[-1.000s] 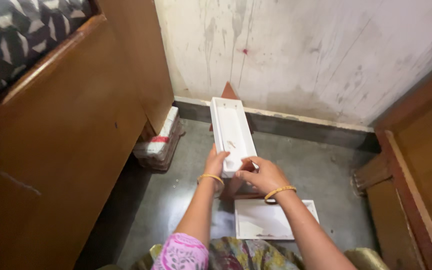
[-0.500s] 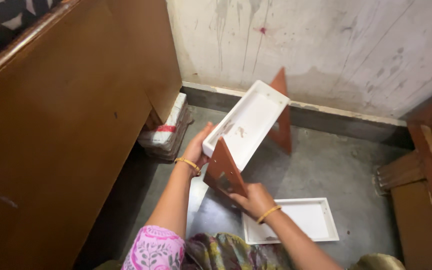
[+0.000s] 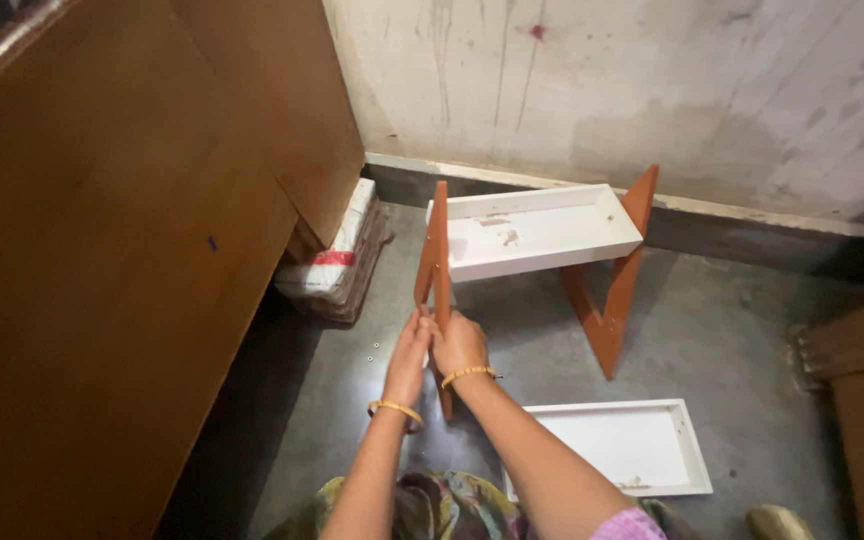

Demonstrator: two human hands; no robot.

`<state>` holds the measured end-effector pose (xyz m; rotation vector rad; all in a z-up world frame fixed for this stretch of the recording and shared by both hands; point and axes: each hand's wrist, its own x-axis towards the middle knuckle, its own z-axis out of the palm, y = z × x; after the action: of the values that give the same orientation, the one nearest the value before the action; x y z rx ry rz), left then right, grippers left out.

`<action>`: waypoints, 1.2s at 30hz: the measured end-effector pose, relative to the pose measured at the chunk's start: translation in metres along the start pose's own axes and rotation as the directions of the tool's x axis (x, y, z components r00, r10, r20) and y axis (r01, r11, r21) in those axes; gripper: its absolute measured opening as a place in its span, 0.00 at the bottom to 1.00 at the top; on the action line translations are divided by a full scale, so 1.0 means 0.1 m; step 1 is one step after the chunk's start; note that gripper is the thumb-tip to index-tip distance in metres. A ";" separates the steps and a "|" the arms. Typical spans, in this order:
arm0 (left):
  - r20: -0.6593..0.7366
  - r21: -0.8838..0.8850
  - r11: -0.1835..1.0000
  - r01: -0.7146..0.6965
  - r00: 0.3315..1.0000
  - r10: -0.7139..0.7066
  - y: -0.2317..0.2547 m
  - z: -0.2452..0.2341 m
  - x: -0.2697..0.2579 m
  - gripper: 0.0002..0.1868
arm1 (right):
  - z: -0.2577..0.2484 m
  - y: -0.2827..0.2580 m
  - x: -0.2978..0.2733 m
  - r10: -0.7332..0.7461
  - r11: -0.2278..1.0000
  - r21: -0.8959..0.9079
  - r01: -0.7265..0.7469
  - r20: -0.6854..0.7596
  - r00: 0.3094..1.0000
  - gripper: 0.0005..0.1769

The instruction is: The person assembles a two-tiered white drawer unit by hand, inserting small metal fasteners into pre-drilled holes on the drawer sides and securing them into the wooden frame.

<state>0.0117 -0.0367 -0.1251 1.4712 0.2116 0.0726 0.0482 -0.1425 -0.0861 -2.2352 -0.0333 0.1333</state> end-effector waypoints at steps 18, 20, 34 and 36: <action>-0.477 0.417 0.896 0.152 0.876 0.073 0.03 0.27 -0.67 0.20 | -0.97 0.73 -0.49 -0.196 0.942 -0.188 0.277 0.359 0.913 0.12; -0.394 0.460 0.848 0.264 0.916 -0.072 -0.01 0.45 -0.91 0.15 | -1.33 0.94 -0.75 -0.156 0.895 -0.306 0.324 0.466 0.871 0.11; -0.042 0.874 0.406 0.267 0.874 -0.484 -0.62 1.18 -1.67 0.25 | -2.16 2.47 -1.64 0.051 0.606 -0.653 0.454 0.601 0.797 0.11; -0.068 0.872 0.400 0.281 0.880 -0.471 -0.61 1.13 -1.60 0.21 | -2.16 2.45 -1.62 -0.050 0.560 -0.628 0.541 0.626 0.778 0.09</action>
<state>-0.1291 -0.1819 -0.1607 2.4087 0.4740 -0.6669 -0.0948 -0.4747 -0.1323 -2.9395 -1.0062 0.6865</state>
